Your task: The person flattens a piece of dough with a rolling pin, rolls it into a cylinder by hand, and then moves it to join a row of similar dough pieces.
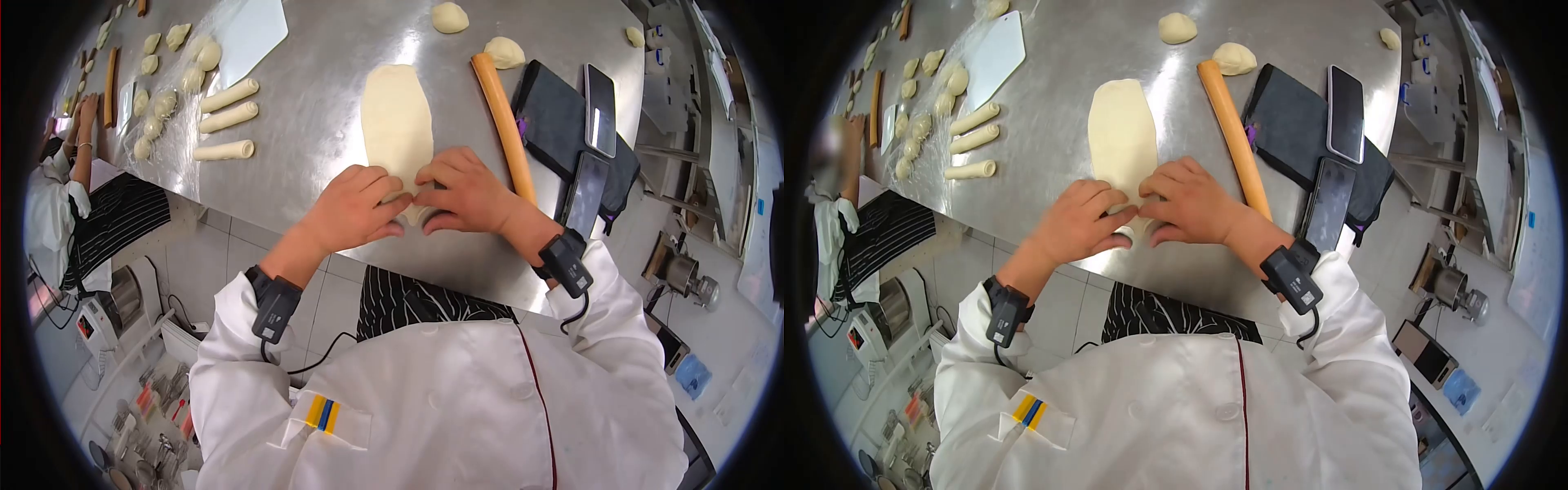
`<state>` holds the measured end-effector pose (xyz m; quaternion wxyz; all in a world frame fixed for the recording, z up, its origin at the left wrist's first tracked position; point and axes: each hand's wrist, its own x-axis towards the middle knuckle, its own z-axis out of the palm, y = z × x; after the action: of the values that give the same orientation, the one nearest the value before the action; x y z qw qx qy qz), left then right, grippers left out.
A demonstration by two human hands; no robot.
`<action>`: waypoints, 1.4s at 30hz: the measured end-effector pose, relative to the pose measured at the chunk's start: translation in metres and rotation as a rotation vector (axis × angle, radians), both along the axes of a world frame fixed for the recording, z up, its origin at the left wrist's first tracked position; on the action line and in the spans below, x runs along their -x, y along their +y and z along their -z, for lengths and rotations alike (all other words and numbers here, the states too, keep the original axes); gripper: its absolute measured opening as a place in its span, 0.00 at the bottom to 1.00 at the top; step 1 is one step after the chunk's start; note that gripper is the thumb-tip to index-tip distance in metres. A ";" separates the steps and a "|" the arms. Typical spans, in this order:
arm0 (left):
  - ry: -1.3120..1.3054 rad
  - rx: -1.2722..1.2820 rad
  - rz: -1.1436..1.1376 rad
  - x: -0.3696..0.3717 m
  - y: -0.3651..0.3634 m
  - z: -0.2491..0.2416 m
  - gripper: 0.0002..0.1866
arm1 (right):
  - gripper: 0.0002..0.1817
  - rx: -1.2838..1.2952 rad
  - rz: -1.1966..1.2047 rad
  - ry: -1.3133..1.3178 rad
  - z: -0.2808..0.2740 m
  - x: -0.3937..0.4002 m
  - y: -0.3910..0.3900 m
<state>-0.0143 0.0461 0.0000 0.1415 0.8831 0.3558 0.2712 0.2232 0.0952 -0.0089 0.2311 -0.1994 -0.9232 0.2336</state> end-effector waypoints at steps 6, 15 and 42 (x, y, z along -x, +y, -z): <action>-0.087 -0.089 -0.002 -0.001 0.003 0.010 0.08 | 0.10 0.033 -0.005 0.069 0.008 0.003 0.005; -0.579 0.520 -0.389 -0.006 0.039 -0.030 0.11 | 0.08 0.379 0.225 0.253 -0.038 0.027 0.035; -0.137 -0.058 -0.293 0.013 0.006 -0.268 0.05 | 0.07 0.220 0.045 0.341 -0.256 0.020 0.031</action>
<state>-0.0269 0.0519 0.2678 0.0985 0.8050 0.4622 0.3585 0.2036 0.1260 0.2473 0.3659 -0.2015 -0.8350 0.3582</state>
